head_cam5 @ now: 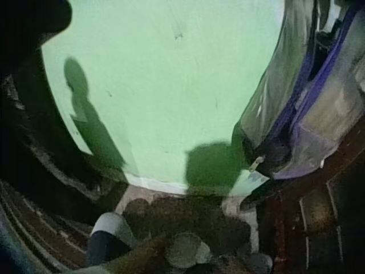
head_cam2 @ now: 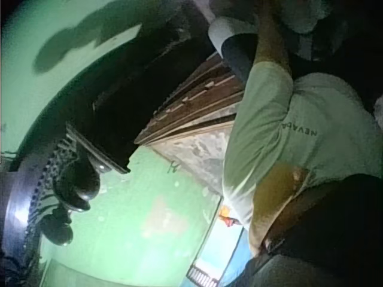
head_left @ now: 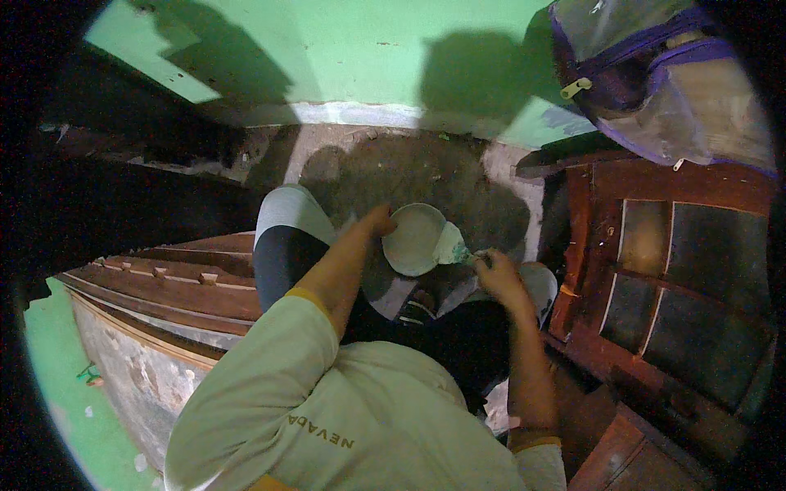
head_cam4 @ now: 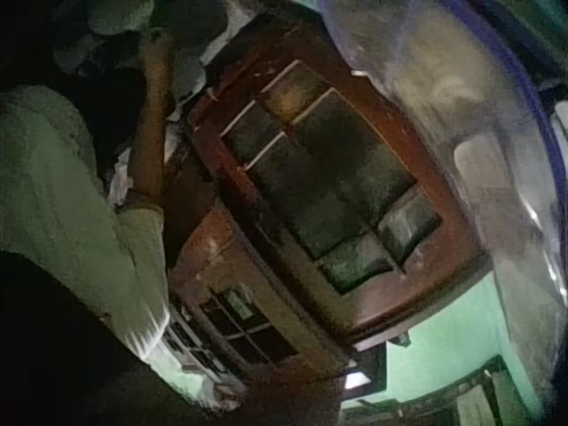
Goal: The person applies white plaster to a green wall using a putty knife. They repeatedly scoop plaster from a white bucket and spread it onto the wall surface near a wooden staircase.
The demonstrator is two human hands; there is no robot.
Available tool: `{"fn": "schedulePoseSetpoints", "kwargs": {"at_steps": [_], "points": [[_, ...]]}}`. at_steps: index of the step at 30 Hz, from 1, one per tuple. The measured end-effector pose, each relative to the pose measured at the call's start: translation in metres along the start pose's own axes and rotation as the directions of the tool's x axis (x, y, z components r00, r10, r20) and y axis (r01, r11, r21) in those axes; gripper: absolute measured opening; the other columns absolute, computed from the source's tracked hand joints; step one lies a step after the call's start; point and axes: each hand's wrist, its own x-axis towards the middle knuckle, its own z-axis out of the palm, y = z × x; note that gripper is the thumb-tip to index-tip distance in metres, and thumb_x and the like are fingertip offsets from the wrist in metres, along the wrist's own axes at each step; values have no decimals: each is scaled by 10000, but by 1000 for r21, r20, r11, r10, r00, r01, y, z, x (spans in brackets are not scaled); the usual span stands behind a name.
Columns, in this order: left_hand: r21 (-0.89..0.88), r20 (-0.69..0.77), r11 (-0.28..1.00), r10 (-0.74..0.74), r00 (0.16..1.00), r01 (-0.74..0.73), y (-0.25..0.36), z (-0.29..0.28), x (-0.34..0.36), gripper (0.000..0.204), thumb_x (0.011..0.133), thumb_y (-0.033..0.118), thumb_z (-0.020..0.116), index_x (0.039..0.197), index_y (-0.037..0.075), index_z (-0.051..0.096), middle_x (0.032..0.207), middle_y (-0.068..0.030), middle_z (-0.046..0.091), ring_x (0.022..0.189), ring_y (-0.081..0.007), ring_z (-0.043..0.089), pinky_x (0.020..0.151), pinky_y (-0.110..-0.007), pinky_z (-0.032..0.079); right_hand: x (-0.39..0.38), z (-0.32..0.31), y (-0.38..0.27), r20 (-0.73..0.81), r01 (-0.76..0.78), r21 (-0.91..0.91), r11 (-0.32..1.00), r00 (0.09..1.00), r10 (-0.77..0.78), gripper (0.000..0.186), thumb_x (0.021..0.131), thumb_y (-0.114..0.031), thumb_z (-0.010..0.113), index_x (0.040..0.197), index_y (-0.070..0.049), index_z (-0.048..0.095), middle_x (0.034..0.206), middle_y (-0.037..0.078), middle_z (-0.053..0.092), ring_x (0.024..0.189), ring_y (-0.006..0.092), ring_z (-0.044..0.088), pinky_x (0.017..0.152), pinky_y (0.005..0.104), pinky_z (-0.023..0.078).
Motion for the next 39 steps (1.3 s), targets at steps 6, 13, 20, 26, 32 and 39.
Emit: {"fn": "schedulePoseSetpoints", "kwargs": {"at_steps": [6, 13, 20, 26, 32, 39], "points": [[153, -45, 986, 68, 997, -60, -1, -5, 16, 606, 710, 271, 738, 1199, -55, 593, 1191, -265, 642, 1121, -380, 622, 912, -441, 519, -1, -7, -33, 26, -22, 118, 993, 999, 19, 354, 908, -260, 639, 1137, 9, 647, 821, 105, 688, 646, 156, 640, 599, 322, 501], [-372, -31, 920, 117, 993, -120, 94, -115, -88, 654, 737, 365, 742, 1242, -20, 587, 1157, -210, 664, 1085, -286, 634, 820, -380, 550, 13, -30, -43, -169, 93, 100, 991, 983, -75, 381, 858, -344, 697, 1052, -16, 685, 967, 215, 700, 919, 368, 673, 839, 427, 519], [-720, -106, 639, 282, 953, -270, 115, -186, -175, 625, 868, 357, 697, 1399, 76, 526, 1276, -106, 616, 1148, -212, 594, 847, -364, 553, -2, -92, -157, -444, 268, -119, 956, 847, -293, 323, 830, -277, 678, 921, 32, 672, 834, 211, 686, 743, 319, 672, 695, 401, 507], [-752, -233, 576, 223, 947, -321, 97, -204, -195, 518, 919, 305, 671, 1372, 79, 559, 1246, -78, 626, 1071, -155, 608, 850, -321, 549, 2, -114, -243, -230, 325, -179, 929, 904, -361, 350, 830, -302, 678, 847, 45, 640, 817, 250, 656, 779, 404, 645, 702, 456, 491], [-715, -303, 575, 257, 918, -397, 106, -225, -205, 506, 934, 305, 677, 1349, 37, 567, 1208, -91, 644, 1028, -136, 621, 824, -289, 554, 8, -95, -276, -157, 593, -344, 728, 728, -668, 339, 837, -311, 681, 857, 25, 638, 834, 244, 643, 801, 419, 632, 729, 489, 492], [-740, -330, 533, 242, 913, -409, 115, -226, -213, 493, 945, 336, 662, 1339, 52, 580, 1224, -68, 638, 1030, -129, 617, 833, -293, 552, -6, -77, -284, 46, 784, -352, 512, 560, -827, 318, 849, -300, 667, 953, -2, 633, 900, 220, 647, 850, 402, 636, 762, 484, 507]]}}
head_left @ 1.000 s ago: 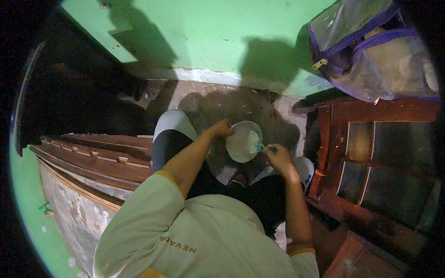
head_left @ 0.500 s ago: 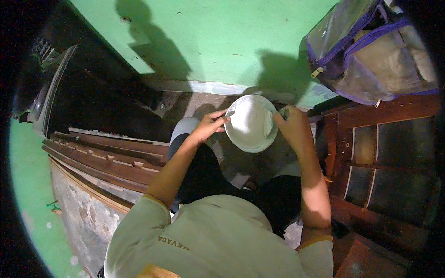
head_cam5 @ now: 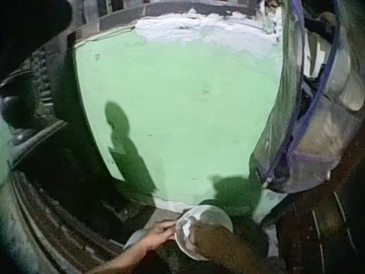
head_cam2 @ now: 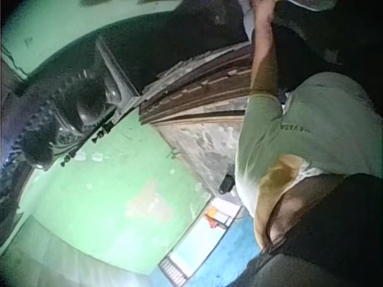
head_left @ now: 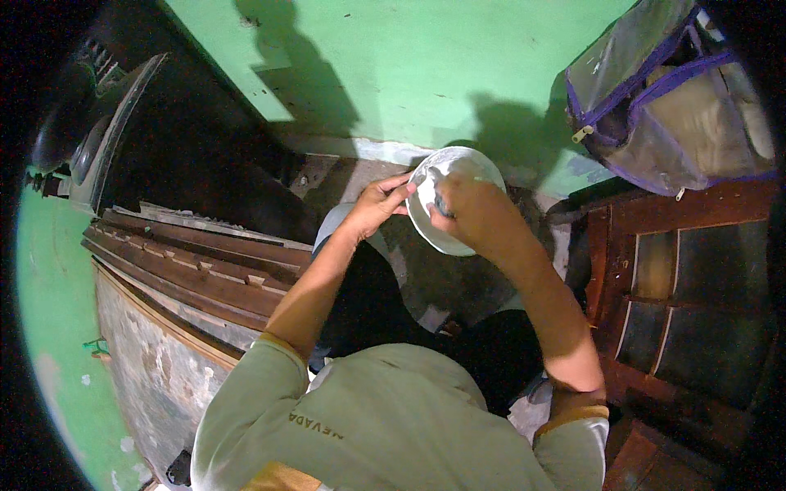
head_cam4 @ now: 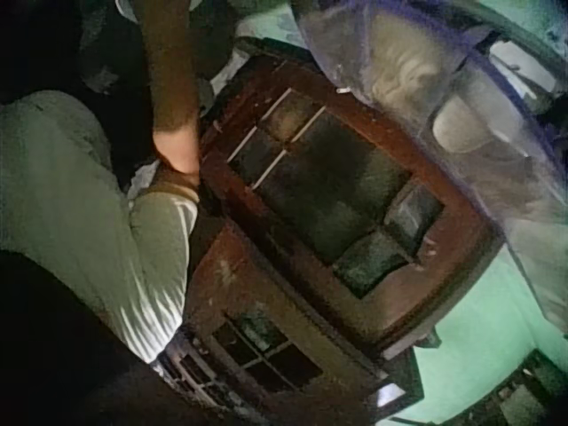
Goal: The person applies white plaster to a green wall using a putty knife. They repeatedly scoop plaster from a white bucket and spread it onto the wall surface near a wooden staircase.
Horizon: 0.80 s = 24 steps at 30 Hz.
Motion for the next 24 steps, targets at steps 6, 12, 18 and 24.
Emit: {"fn": "schedulePoseSetpoints", "kwargs": {"at_steps": [6, 12, 18, 24], "points": [[-35, -61, 999, -16, 998, 14, -6, -5, -4, 488, 956, 379, 634, 1319, 55, 599, 1215, -60, 645, 1033, -136, 621, 840, -303, 545, -20, -28, 18, 1, 90, 22, 996, 996, -90, 306, 844, -293, 673, 970, -15, 639, 936, 206, 632, 853, 391, 634, 757, 481, 507], [-16, -31, 1000, 13, 999, -13, -2, -8, -3, 462, 958, 385, 629, 1270, 44, 636, 1118, -54, 678, 986, -133, 632, 805, -309, 552, 14, -45, 20, 10, 35, -180, 983, 999, -34, 305, 834, -302, 647, 922, -9, 645, 911, 213, 646, 827, 388, 651, 766, 493, 524], [70, -130, 992, 113, 985, -105, 23, 5, 2, 452, 951, 394, 638, 1245, 51, 657, 1056, -44, 685, 907, -113, 632, 730, -289, 555, 10, -26, 2, 239, 274, -187, 943, 944, -227, 301, 877, -330, 628, 942, -36, 621, 926, 157, 616, 807, 339, 645, 725, 457, 523], [206, -277, 961, 236, 931, -183, 18, -1, 0, 457, 951, 394, 634, 1227, 32, 663, 1038, -56, 702, 872, -121, 645, 754, -281, 535, -21, -58, 11, 78, 249, -162, 955, 968, -239, 303, 856, -288, 667, 1040, -47, 646, 951, 161, 632, 815, 349, 649, 732, 448, 532]]}}
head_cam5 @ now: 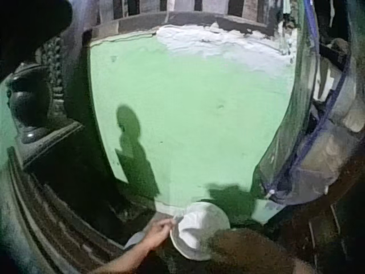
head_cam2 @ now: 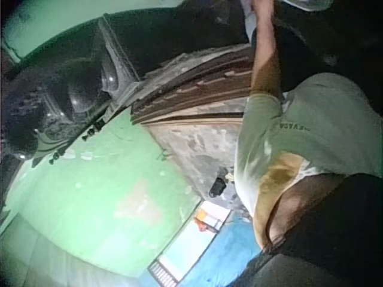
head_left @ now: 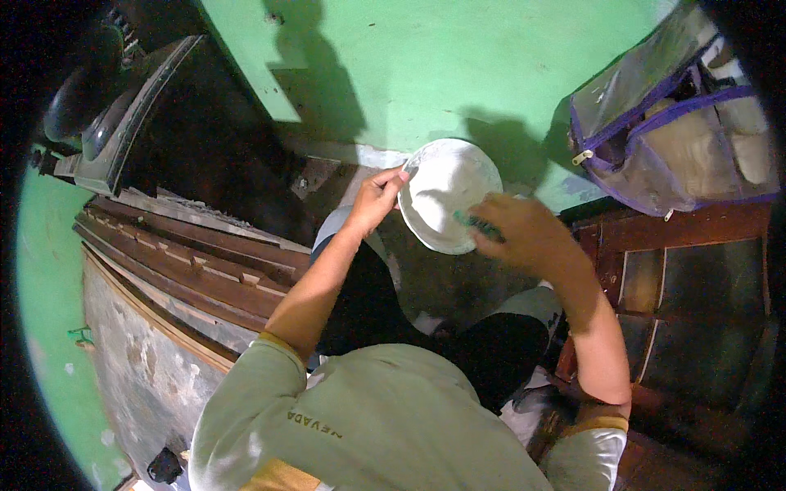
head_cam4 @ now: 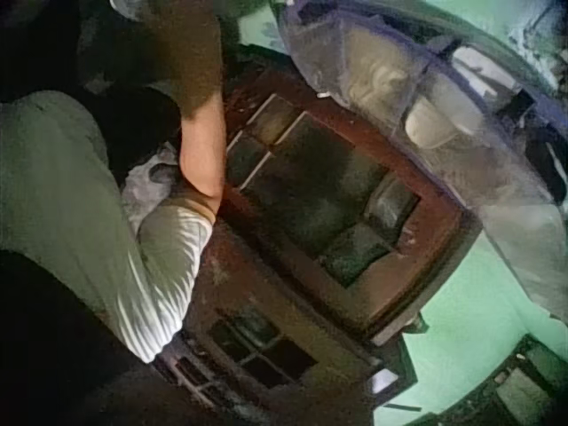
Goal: The person applies white plaster to a green wall using a putty knife. They repeatedly scoop plaster from a white bucket and spread it onto the wall surface near a wooden staircase.
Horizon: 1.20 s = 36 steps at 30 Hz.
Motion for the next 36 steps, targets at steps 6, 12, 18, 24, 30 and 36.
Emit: {"fn": "schedulePoseSetpoints", "kwargs": {"at_steps": [6, 12, 18, 24, 30, 36], "points": [[64, -38, 958, 282, 959, -280, 5, 6, 0, 385, 957, 294, 640, 1200, -4, 664, 1069, -95, 690, 997, -153, 609, 912, -291, 463, 11, 15, 1, -48, -157, -98, 983, 987, 153, 313, 825, -257, 703, 1048, -43, 651, 966, 160, 648, 856, 350, 656, 744, 433, 539], [48, -127, 970, 243, 962, -239, -3, 4, -2, 350, 953, 237, 645, 1211, 1, 660, 1083, -97, 676, 1027, -161, 597, 929, -291, 450, 4, 31, -13, -150, -183, 134, 974, 968, 202, 278, 830, -227, 701, 1017, -24, 669, 952, 181, 659, 847, 367, 659, 756, 440, 532], [41, -93, 934, 357, 930, -355, 4, 2, -6, 355, 958, 240, 635, 1222, 3, 653, 1077, -106, 675, 1019, -169, 597, 922, -294, 450, 20, 12, 10, -226, -226, 112, 968, 943, 246, 287, 835, -231, 701, 1020, -15, 668, 982, 203, 667, 867, 390, 654, 777, 446, 527], [102, -129, 957, 283, 950, -272, 0, 1, -6, 359, 961, 237, 631, 1230, -1, 647, 1087, -117, 671, 1027, -175, 598, 936, -296, 447, 18, 25, -18, -187, -205, 204, 957, 951, 244, 293, 828, -253, 711, 988, -10, 674, 942, 202, 674, 858, 381, 661, 768, 434, 531], [75, -78, 918, 394, 916, -389, 12, 5, -4, 361, 958, 249, 630, 1227, 10, 651, 1096, -123, 672, 1033, -196, 609, 946, -305, 447, 29, 7, 7, -322, -182, 67, 981, 927, 194, 268, 823, -239, 716, 967, -18, 675, 929, 189, 680, 836, 377, 671, 741, 426, 537], [41, -101, 947, 321, 942, -318, 4, 7, 4, 361, 955, 261, 637, 1216, 12, 662, 1057, -111, 669, 1012, -173, 606, 919, -296, 454, 25, 11, -19, -215, -206, 141, 968, 948, 233, 272, 821, -243, 708, 963, -16, 657, 911, 180, 668, 798, 379, 662, 714, 441, 535]]}}
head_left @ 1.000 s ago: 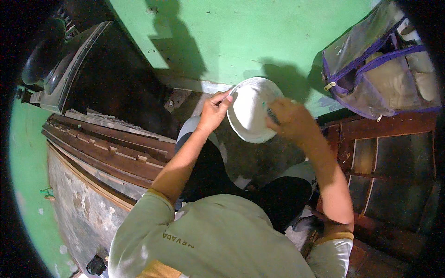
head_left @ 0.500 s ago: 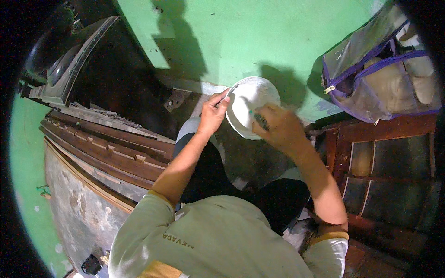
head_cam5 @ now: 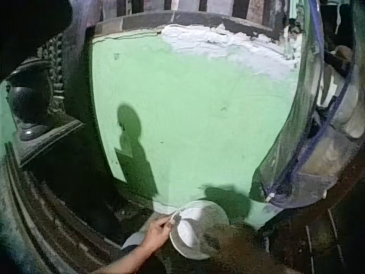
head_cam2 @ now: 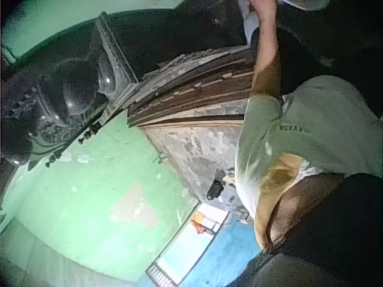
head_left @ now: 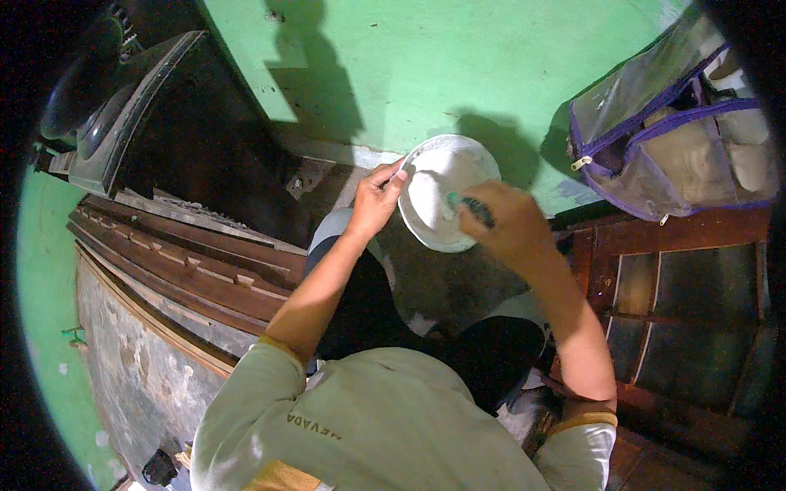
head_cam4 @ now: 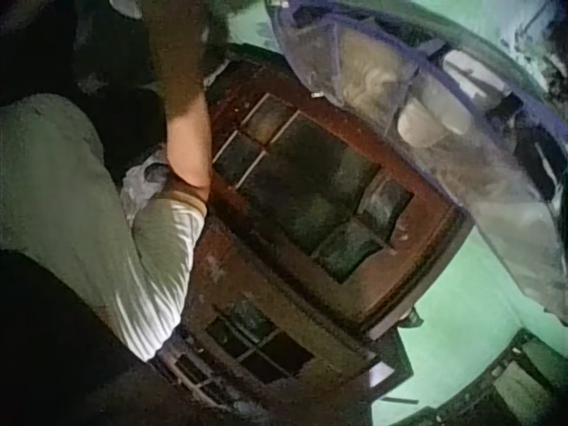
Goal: The person applies white plaster to a green wall using a putty knife. They repeatedly scoop plaster from a white bucket and spread it onto the wall surface near a wooden staircase.
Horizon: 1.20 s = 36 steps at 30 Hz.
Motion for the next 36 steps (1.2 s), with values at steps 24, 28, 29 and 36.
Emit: {"fn": "schedulePoseSetpoints", "kwargs": {"at_steps": [24, 28, 29, 36], "points": [[49, 10, 997, 55, 998, -55, 4, -8, 14, 326, 946, 227, 642, 1196, 21, 676, 981, -101, 673, 934, -164, 618, 869, -290, 474, 36, 7, -2, 177, 297, -136, 945, 946, -272, 270, 794, -237, 719, 982, -52, 661, 895, 147, 658, 779, 342, 660, 676, 414, 541], [54, -30, 998, 38, 999, -37, -2, -11, 10, 328, 946, 231, 641, 1185, 11, 679, 985, -109, 674, 944, -179, 625, 876, -296, 476, 22, 3, 3, 175, 307, -13, 952, 938, -300, 248, 795, -191, 724, 1000, -64, 664, 885, 131, 655, 772, 329, 664, 670, 403, 543], [52, -42, 997, 53, 998, -51, -2, -12, 9, 329, 945, 233, 641, 1183, 9, 679, 986, -111, 675, 947, -183, 626, 878, -298, 476, 19, -3, 9, 159, 274, 21, 961, 948, -274, 243, 798, -181, 723, 1003, -66, 666, 884, 128, 656, 770, 329, 665, 670, 405, 543], [56, -55, 982, 183, 982, -180, 11, -11, 10, 326, 923, 182, 651, 1203, 17, 669, 1016, -125, 679, 965, -204, 631, 898, -308, 474, 1, 1, 26, 14, 152, -131, 980, 988, -151, 303, 783, -176, 747, 1057, -70, 675, 922, 140, 674, 783, 327, 671, 695, 405, 554]]}}
